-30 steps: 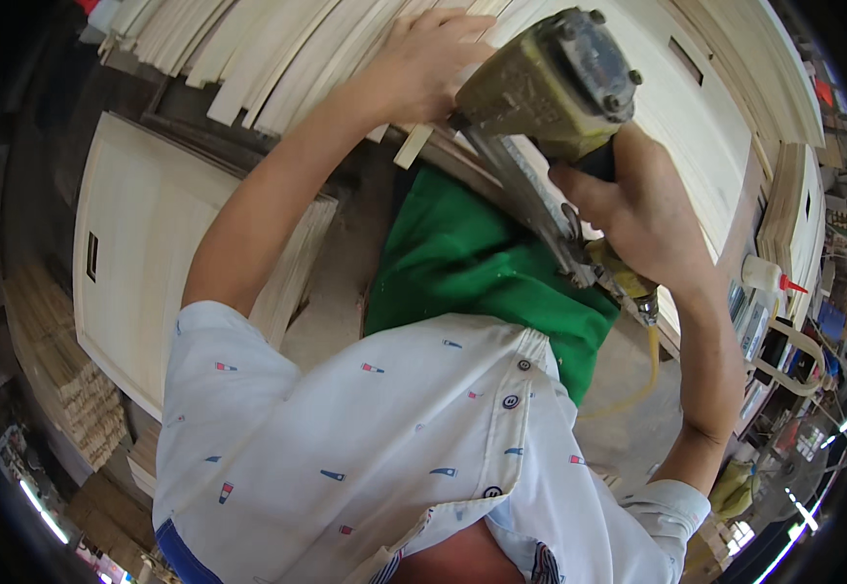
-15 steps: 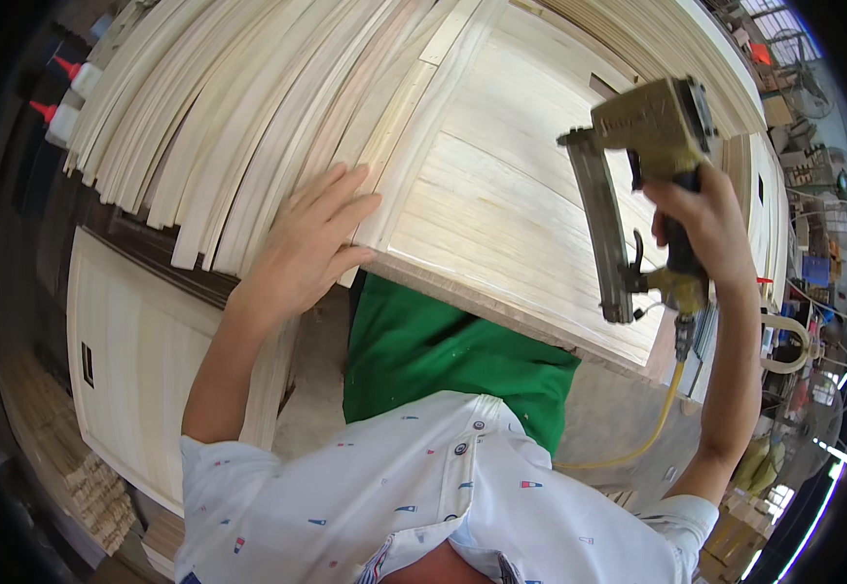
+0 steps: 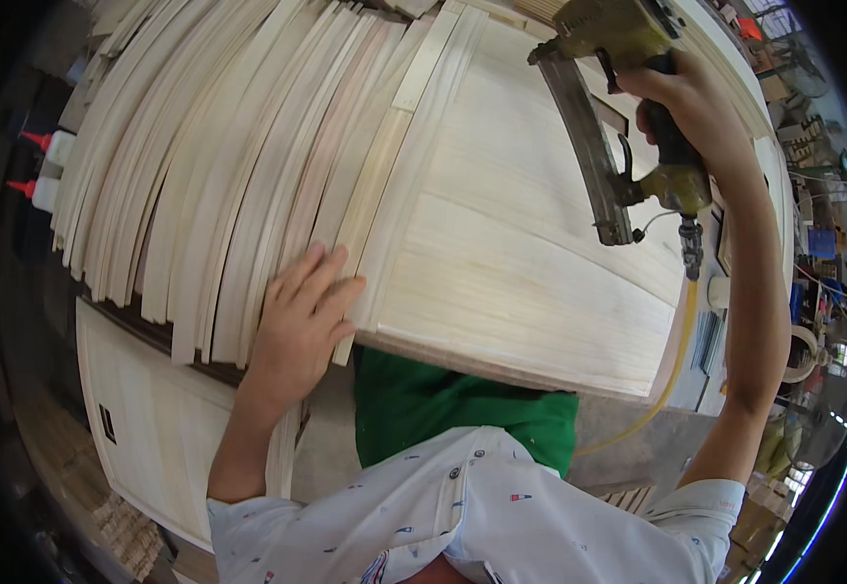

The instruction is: Assembling wooden panel frames using glue and a pneumatic nail gun in a workshop environment.

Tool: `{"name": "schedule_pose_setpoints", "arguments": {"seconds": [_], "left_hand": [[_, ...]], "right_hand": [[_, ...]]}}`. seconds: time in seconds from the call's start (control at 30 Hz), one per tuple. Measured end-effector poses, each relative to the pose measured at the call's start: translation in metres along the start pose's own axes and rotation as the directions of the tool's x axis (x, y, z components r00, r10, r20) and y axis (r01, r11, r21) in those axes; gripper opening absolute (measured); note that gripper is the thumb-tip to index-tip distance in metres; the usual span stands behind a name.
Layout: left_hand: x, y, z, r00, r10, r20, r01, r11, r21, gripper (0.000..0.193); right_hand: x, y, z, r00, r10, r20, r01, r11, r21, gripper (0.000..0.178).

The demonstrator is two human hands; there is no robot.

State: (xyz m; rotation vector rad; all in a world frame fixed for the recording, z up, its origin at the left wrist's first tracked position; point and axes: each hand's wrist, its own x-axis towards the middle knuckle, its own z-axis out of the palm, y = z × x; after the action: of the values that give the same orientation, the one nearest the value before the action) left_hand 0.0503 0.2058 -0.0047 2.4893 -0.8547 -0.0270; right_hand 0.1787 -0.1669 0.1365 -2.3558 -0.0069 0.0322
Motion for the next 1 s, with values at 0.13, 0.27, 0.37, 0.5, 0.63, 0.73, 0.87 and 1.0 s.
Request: {"name": "schedule_pose_setpoints", "arguments": {"seconds": [0.13, 0.27, 0.37, 0.5, 0.63, 0.73, 0.87, 1.0], "left_hand": [[-0.001, 0.001, 0.0, 1.0, -0.022, 0.023, 0.022, 1.0, -0.003, 0.041], [0.003, 0.002, -0.002, 0.999, -0.049, 0.02, 0.05, 0.998, -0.031, 0.04], [0.004, 0.002, -0.003, 0.997, -0.07, 0.027, 0.071, 0.997, -0.034, 0.039], [0.003, 0.005, -0.002, 0.996, -0.076, 0.036, 0.077, 0.996, -0.033, 0.039], [0.004, 0.007, -0.003, 0.996, -0.073, 0.044, 0.075, 0.996, -0.043, 0.039], [0.005, 0.006, -0.003, 0.997, -0.073, 0.028, 0.075, 0.996, -0.053, 0.038], [0.003, 0.005, -0.002, 0.998, -0.064, 0.025, 0.065, 0.996, -0.06, 0.037], [0.0, 0.002, 0.0, 0.999, -0.053, -0.006, 0.053, 0.997, -0.048, 0.038]], "right_hand": [[0.037, 0.004, 0.005, 1.0, -0.011, -0.004, 0.01, 0.999, -0.047, 0.031], [0.066, -0.005, 0.023, 0.996, 0.078, -0.05, -0.084, 0.987, -0.135, 0.032], [0.083, -0.02, 0.028, 0.993, 0.116, -0.006, -0.117, 0.989, -0.096, 0.024], [0.09, -0.017, 0.03, 0.993, 0.093, 0.077, -0.093, 0.996, 0.006, 0.017], [0.1, -0.008, 0.036, 0.988, 0.135, 0.072, -0.134, 0.991, -0.017, 0.017], [0.101, -0.008, 0.039, 0.98, 0.198, 0.024, -0.195, 0.975, -0.107, 0.016], [0.076, -0.02, 0.041, 0.978, 0.199, 0.066, -0.193, 0.977, -0.088, 0.015], [0.065, -0.016, 0.053, 0.986, 0.116, 0.116, -0.108, 0.991, -0.074, 0.015]]}}
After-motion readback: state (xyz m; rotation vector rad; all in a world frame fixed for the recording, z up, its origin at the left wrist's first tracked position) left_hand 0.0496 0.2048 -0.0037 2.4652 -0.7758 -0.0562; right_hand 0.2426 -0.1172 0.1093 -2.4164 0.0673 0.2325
